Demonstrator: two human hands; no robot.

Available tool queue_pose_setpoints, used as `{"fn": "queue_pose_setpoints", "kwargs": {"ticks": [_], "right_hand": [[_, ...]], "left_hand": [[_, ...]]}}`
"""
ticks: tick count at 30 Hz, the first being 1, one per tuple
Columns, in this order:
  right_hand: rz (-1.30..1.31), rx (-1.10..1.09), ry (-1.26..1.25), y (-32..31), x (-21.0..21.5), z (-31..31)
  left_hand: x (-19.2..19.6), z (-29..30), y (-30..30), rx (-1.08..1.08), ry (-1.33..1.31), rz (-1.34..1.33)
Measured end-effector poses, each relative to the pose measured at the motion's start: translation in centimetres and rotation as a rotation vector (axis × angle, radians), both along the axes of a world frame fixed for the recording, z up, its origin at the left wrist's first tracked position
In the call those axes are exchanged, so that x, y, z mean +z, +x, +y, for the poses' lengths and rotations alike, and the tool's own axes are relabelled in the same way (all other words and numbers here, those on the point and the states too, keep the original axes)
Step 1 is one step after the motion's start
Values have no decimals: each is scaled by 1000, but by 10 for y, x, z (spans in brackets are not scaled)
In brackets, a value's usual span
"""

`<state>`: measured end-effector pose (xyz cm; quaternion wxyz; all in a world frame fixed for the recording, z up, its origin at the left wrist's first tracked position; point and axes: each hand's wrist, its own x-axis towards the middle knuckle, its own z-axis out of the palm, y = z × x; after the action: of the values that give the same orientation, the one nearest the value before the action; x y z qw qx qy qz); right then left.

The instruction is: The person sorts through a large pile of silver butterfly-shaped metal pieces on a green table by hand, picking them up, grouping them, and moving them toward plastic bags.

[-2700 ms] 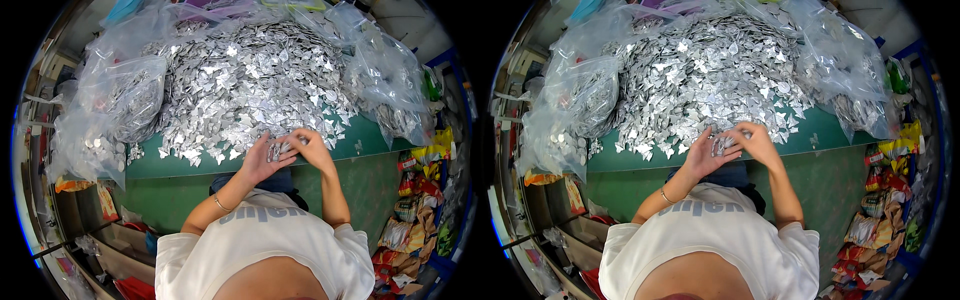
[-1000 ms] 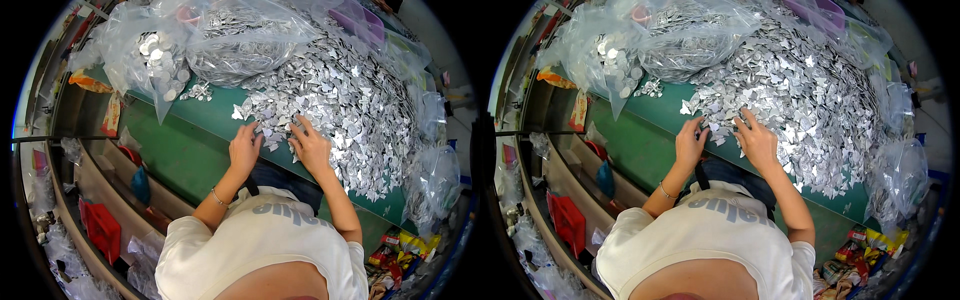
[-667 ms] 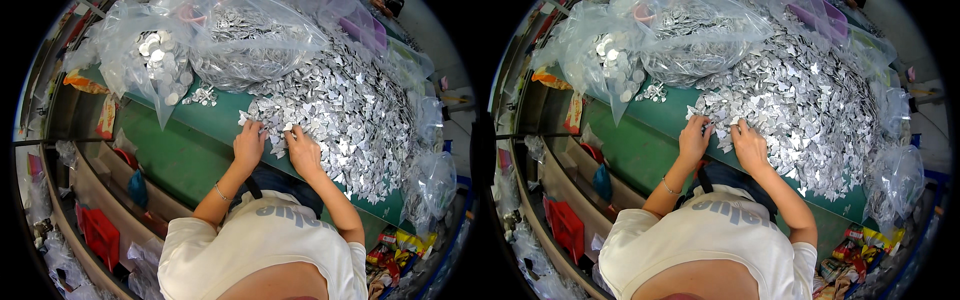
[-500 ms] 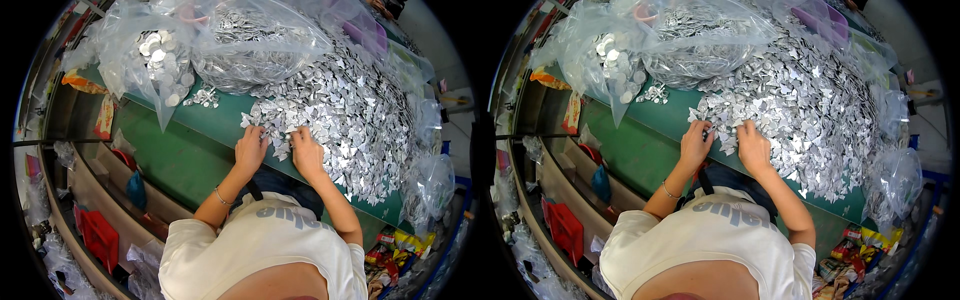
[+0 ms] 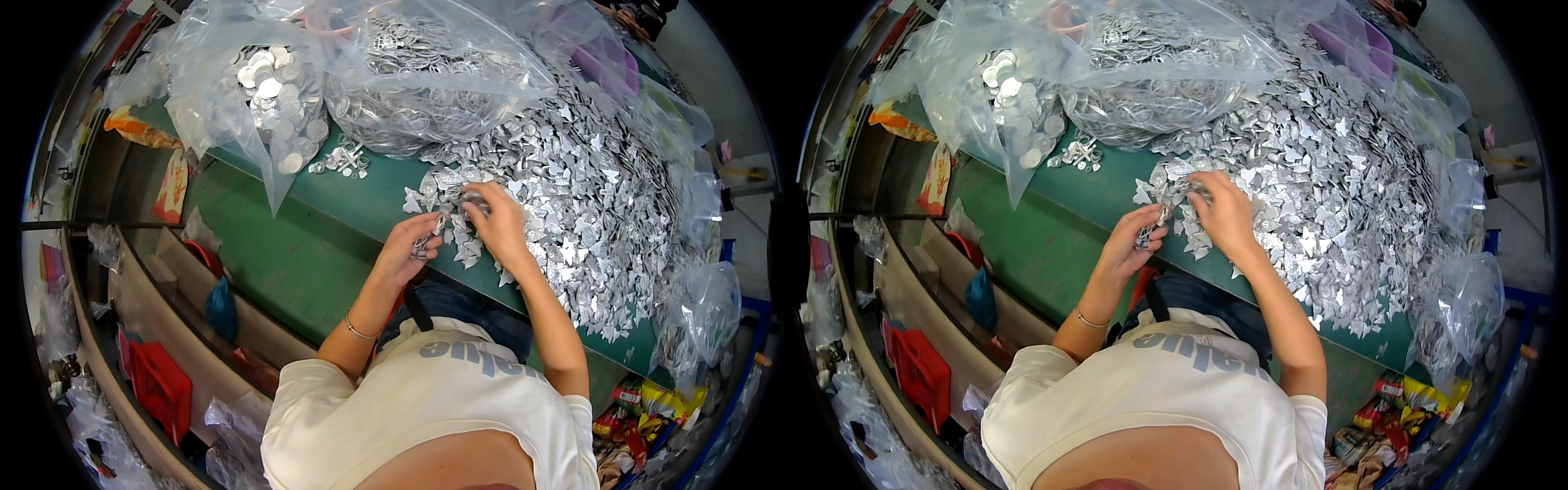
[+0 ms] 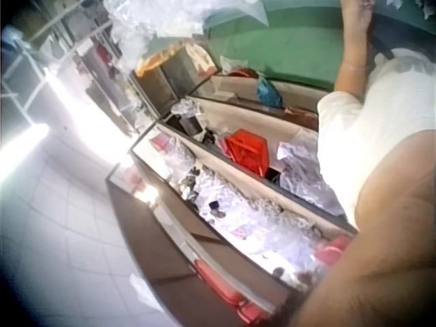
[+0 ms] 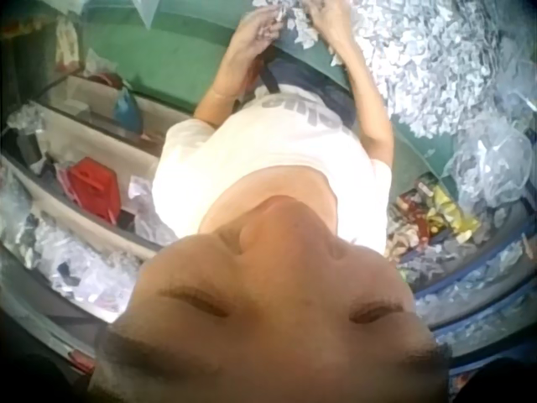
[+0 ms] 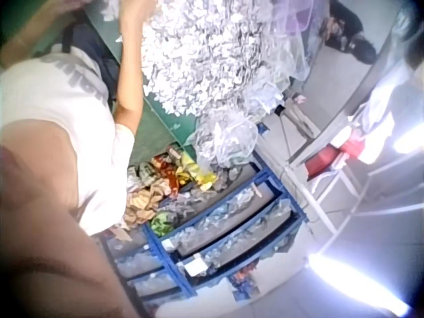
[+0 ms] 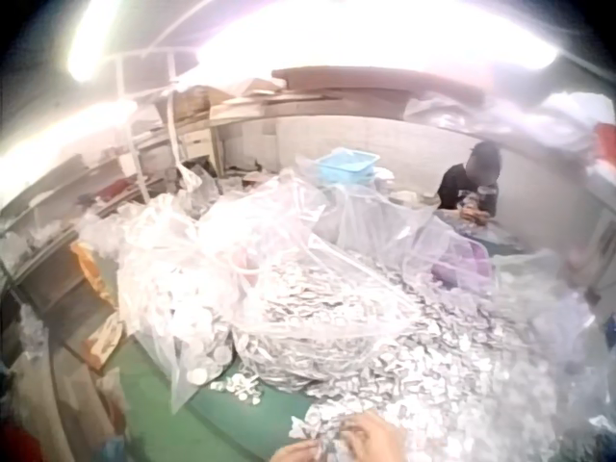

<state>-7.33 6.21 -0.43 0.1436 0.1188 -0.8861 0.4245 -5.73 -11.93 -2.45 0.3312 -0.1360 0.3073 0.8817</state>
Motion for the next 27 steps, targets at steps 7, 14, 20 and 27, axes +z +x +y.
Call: {"fn": "queue_pose_setpoints", "kwargs": {"ticks": [7, 14, 20, 27], "right_hand": [[-106, 30, 787, -23, 1, -33], [-173, -106, 439, -22, -4, -6], [-833, 53, -977, -7, 28, 26], [-558, 137, -255, 26, 41, -4]], "left_hand": [[-3, 3, 18, 131, 18, 61], [-3, 3, 21, 116, -2, 115], [12, 19, 20, 142, 143, 46], [1, 34, 13, 141, 454, -59]]}}
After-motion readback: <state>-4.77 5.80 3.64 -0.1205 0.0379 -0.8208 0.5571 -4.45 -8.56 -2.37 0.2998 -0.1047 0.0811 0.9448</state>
